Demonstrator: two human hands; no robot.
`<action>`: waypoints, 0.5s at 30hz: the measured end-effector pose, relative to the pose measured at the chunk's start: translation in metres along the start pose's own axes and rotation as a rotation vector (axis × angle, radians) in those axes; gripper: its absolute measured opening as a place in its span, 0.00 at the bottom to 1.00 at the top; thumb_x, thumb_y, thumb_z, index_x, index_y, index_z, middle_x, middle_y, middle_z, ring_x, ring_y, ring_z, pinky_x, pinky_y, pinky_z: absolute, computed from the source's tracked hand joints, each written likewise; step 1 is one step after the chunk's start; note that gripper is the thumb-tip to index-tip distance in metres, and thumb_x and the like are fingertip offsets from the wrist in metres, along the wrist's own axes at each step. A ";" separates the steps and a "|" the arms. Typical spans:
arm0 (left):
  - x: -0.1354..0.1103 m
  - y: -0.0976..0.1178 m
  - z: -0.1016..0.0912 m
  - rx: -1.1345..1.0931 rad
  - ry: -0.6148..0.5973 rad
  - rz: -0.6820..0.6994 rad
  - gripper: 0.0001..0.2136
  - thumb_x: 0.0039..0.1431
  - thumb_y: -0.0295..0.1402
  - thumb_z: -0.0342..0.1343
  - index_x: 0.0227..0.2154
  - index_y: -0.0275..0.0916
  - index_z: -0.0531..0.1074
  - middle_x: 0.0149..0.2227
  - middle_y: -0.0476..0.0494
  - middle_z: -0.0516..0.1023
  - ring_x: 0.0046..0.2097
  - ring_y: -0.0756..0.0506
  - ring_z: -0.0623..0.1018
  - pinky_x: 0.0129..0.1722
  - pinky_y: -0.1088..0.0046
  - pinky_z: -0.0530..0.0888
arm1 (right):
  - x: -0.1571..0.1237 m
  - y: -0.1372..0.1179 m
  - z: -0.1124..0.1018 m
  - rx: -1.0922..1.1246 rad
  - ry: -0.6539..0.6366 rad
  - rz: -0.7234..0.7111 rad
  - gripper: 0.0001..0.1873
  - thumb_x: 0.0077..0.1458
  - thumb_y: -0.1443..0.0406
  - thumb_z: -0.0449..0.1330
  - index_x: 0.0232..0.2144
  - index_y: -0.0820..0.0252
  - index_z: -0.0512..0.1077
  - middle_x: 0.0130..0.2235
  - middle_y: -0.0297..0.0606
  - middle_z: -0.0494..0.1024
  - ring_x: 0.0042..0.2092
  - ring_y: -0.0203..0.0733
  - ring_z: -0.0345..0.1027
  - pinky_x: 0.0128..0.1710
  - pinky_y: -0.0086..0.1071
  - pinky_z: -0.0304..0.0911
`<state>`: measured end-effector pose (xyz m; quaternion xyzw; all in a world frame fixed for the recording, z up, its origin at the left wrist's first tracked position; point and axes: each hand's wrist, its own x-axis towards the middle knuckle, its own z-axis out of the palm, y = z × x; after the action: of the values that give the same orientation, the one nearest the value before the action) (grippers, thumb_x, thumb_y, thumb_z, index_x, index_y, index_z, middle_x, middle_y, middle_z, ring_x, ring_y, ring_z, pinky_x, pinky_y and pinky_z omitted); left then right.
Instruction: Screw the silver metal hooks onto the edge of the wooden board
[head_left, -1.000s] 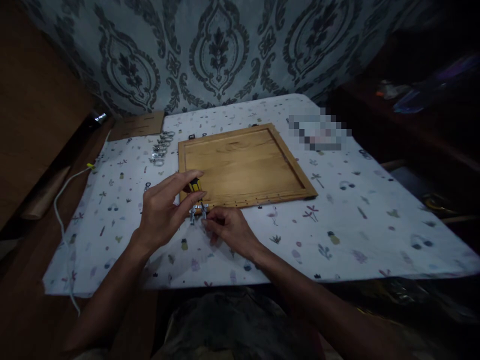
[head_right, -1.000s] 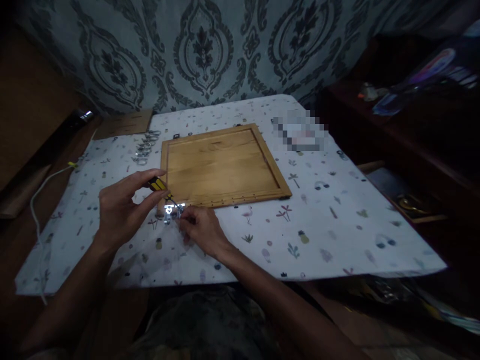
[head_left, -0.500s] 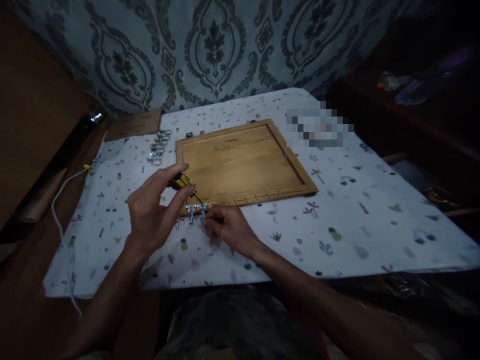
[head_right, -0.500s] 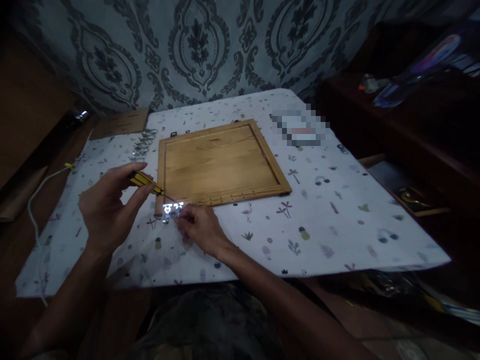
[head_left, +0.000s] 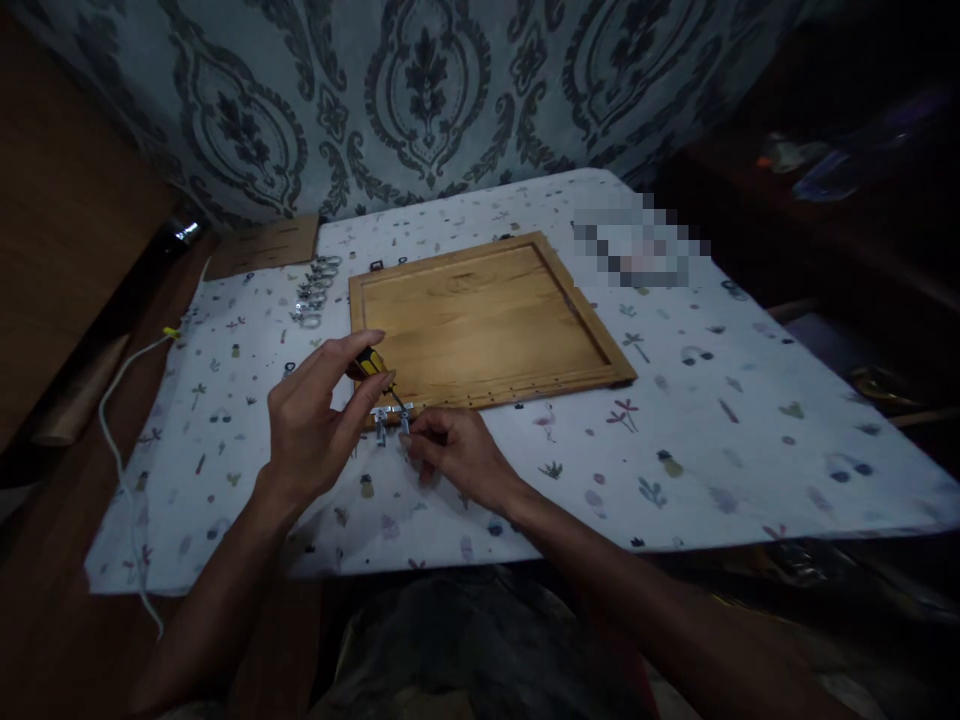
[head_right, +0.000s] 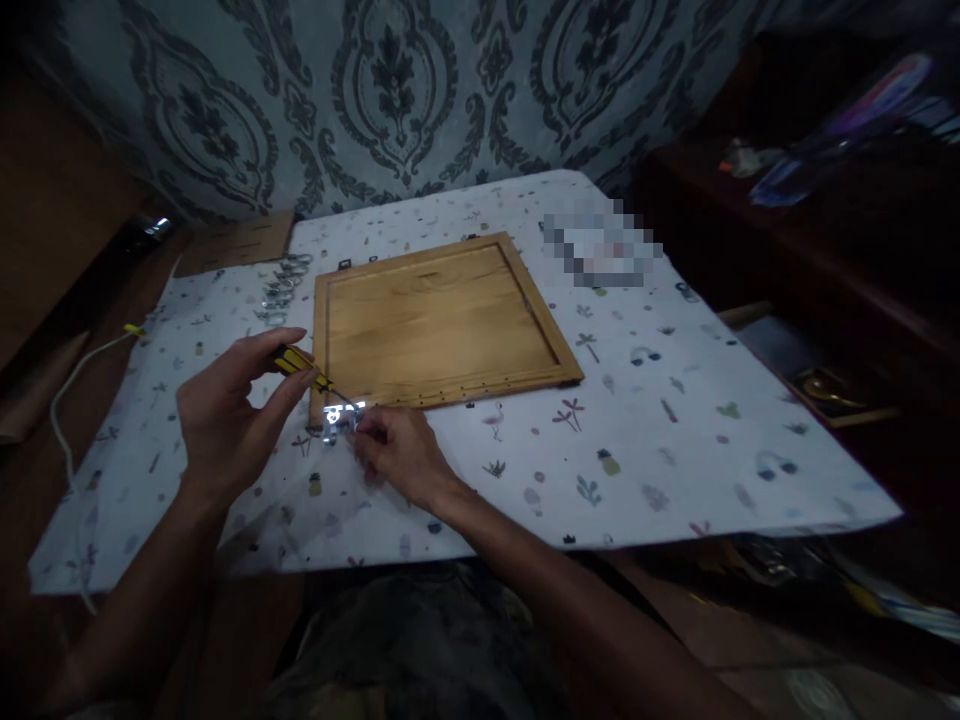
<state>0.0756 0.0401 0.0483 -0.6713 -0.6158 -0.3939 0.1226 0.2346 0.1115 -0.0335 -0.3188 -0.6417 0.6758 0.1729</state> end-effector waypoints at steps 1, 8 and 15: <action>0.000 0.000 0.000 0.004 0.001 0.002 0.11 0.69 0.35 0.60 0.52 0.44 0.76 0.43 0.46 0.84 0.37 0.48 0.83 0.40 0.71 0.82 | 0.000 0.000 0.000 0.002 -0.002 0.003 0.11 0.58 0.71 0.63 0.24 0.59 0.71 0.21 0.28 0.74 0.21 0.33 0.70 0.26 0.27 0.63; -0.001 -0.001 0.001 0.009 0.011 -0.002 0.11 0.68 0.34 0.61 0.52 0.43 0.76 0.43 0.47 0.84 0.38 0.47 0.83 0.41 0.72 0.82 | 0.000 -0.002 0.000 0.000 0.002 0.006 0.10 0.58 0.72 0.63 0.24 0.59 0.71 0.22 0.27 0.74 0.21 0.33 0.70 0.27 0.27 0.63; -0.001 0.001 0.000 0.000 -0.004 0.001 0.11 0.69 0.35 0.60 0.52 0.44 0.76 0.43 0.46 0.85 0.38 0.47 0.83 0.41 0.71 0.83 | 0.000 -0.003 0.001 0.002 0.003 0.012 0.11 0.58 0.71 0.63 0.24 0.59 0.71 0.22 0.27 0.74 0.21 0.32 0.70 0.26 0.27 0.63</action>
<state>0.0765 0.0397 0.0481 -0.6723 -0.6158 -0.3923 0.1216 0.2339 0.1112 -0.0308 -0.3235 -0.6389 0.6770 0.1698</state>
